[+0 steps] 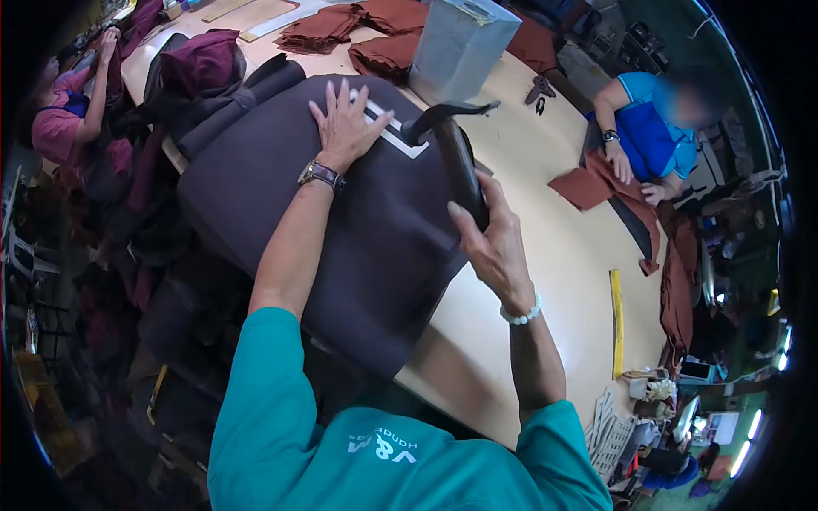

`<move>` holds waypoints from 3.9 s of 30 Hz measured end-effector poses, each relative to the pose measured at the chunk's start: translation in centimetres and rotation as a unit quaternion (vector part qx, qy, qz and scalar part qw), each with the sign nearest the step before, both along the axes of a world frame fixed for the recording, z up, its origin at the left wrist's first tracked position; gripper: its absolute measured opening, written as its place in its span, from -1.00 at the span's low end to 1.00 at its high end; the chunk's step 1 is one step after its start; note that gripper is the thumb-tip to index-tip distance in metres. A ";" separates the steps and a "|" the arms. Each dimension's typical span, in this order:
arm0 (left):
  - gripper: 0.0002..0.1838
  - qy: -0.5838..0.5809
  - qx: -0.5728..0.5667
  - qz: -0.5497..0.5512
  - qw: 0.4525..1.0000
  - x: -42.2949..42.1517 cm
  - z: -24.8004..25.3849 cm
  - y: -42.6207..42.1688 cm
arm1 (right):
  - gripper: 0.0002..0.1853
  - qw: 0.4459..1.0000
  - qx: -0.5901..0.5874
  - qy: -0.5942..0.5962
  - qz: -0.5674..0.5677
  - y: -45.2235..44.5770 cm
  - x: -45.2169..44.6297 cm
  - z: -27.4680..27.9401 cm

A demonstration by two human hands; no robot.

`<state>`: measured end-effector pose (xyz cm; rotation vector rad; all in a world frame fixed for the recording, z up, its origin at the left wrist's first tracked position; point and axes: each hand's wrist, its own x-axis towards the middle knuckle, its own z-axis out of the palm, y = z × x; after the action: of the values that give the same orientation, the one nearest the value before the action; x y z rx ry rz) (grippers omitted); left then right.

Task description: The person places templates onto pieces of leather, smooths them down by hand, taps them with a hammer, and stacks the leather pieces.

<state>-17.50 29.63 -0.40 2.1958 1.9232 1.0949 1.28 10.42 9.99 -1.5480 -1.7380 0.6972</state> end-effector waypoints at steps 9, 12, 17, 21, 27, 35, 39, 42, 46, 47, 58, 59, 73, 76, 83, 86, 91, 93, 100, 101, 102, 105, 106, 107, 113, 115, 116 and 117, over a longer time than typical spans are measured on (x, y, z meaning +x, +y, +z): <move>-0.20 -0.003 -0.080 -0.004 0.997 -0.2 -0.5 0.4 | -0.44 0.983 0.008 -0.175 -0.060 3.0 -0.6 -5.7; -0.19 -0.001 -0.063 -0.001 0.998 -0.2 -0.7 0.5 | -0.45 0.988 -0.012 -0.155 -0.024 4.5 1.1 -3.6; -0.18 0.006 -0.079 0.005 0.997 -0.4 -0.7 0.4 | -0.56 0.948 0.271 -0.155 -0.063 6.0 0.6 -7.9; -0.16 0.012 -0.085 0.001 0.996 -0.3 -0.7 0.3 | -0.57 0.989 -0.139 -0.051 -0.024 6.7 1.6 -1.7; -0.21 -0.003 -0.081 0.000 0.997 -0.3 -0.5 0.3 | -0.58 0.975 0.139 -0.173 -0.023 5.2 -0.7 -5.1; -0.33 -0.219 -0.059 -0.025 0.974 -1.7 -2.6 3.4 | -0.58 0.988 0.075 -0.098 -0.097 7.4 -3.7 -3.6; -0.24 -0.468 -0.002 -0.072 0.881 -2.5 -0.8 3.4 | -0.61 0.988 -0.138 -0.073 0.002 9.0 -3.8 -1.2; -0.07 -0.654 -0.006 -0.121 0.747 -2.5 -0.5 3.1 | -0.61 0.993 -0.030 -0.113 -0.020 10.6 -4.6 -1.7; -0.11 -0.647 0.050 -0.108 0.753 -2.4 0.0 2.2 | -0.52 0.978 0.022 -0.204 -0.022 12.2 -7.5 -5.0; -0.13 -0.707 0.037 -0.115 0.696 -2.6 0.3 2.1 | -0.51 0.979 -0.016 -0.202 0.001 13.4 -7.3 -4.9; -0.08 -0.749 0.081 0.042 0.656 -3.7 -1.5 3.6 | -0.63 0.942 -0.012 -0.331 0.052 15.7 -12.1 -1.0; -0.07 -0.758 0.087 0.051 0.645 -3.5 -1.8 4.2 | -0.64 0.941 0.011 -0.333 0.048 15.2 -12.3 -0.4; -0.10 -0.791 0.075 0.032 0.606 -3.2 -1.4 3.7 | -0.60 0.970 -0.042 -0.238 0.036 18.1 -9.5 -3.9; -0.07 -0.771 0.096 0.031 0.629 -3.6 -2.6 5.1 | -0.62 0.988 -0.149 -0.009 0.042 18.0 -8.6 -0.9; -0.21 -0.452 0.102 -0.001 0.886 -1.8 0.8 1.0 | -0.50 0.998 -0.021 -0.005 -0.051 6.3 -4.1 0.1; -0.31 -0.032 0.044 -0.037 0.998 -0.2 0.9 -0.9 | -0.42 0.996 0.017 0.010 -0.089 0.3 -3.7 -3.5; -0.36 0.188 0.051 -0.056 0.979 0.6 -1.6 0.1 | -0.34 0.992 0.085 -0.077 -0.056 -6.9 -7.1 -8.2; -0.44 0.192 0.082 -0.080 0.975 0.1 -1.7 0.5 | -0.30 0.984 0.115 -0.137 -0.017 -10.2 -8.3 -9.0; -0.39 0.297 0.081 -0.133 0.942 -4.1 -6.6 9.4 | -0.40 0.961 0.117 -0.206 -0.143 -19.8 -0.3 -9.5; -0.44 0.339 0.082 -0.119 0.929 -4.5 -6.6 9.6 | -0.43 0.949 0.123 -0.211 -0.200 -21.9 2.4 -9.7; -0.52 0.450 0.032 -0.119 0.885 -2.8 -2.7 5.3 | -0.43 0.930 0.143 -0.208 -0.267 -24.3 5.0 -10.8; -0.48 0.496 0.235 -0.231 0.804 -7.7 -7.0 14.8 | -0.45 0.824 0.155 -0.263 -0.477 -34.0 12.1 -11.7; -0.51 0.539 0.140 -0.180 0.811 -7.3 -6.2 14.7 | -0.46 0.769 0.142 -0.291 -0.551 -37.5 14.5 -12.3; -0.53 0.578 0.043 -0.122 0.806 -6.7 -4.3 14.2 | -0.49 0.714 0.135 -0.287 -0.624 -41.2 16.6 -12.9; -0.26 0.075 0.099 -0.154 0.980 2.6 4.9 0.2 | -0.65 0.412 0.023 -0.111 -0.904 -58.0 26.2 -21.5; -0.29 -0.022 0.135 -0.257 0.956 7.2 6.3 -6.3 | -0.69 0.405 -0.016 -0.103 -0.908 -60.3 28.7 -23.0; -0.32 0.030 0.145 -0.296 0.944 8.7 6.2 -9.9 | -0.70 0.398 -0.042 -0.088 -0.912 -60.8 30.1 -23.1; -0.35 0.077 0.155 -0.335 0.926 10.3 6.0 -13.5 | -0.71 0.391 -0.066 -0.072 -0.915 -61.3 31.7 -23.2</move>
<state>-7.19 16.16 5.60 2.8398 0.9025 1.1585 32.94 -50.84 -13.23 -2.3672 0.7373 -0.5669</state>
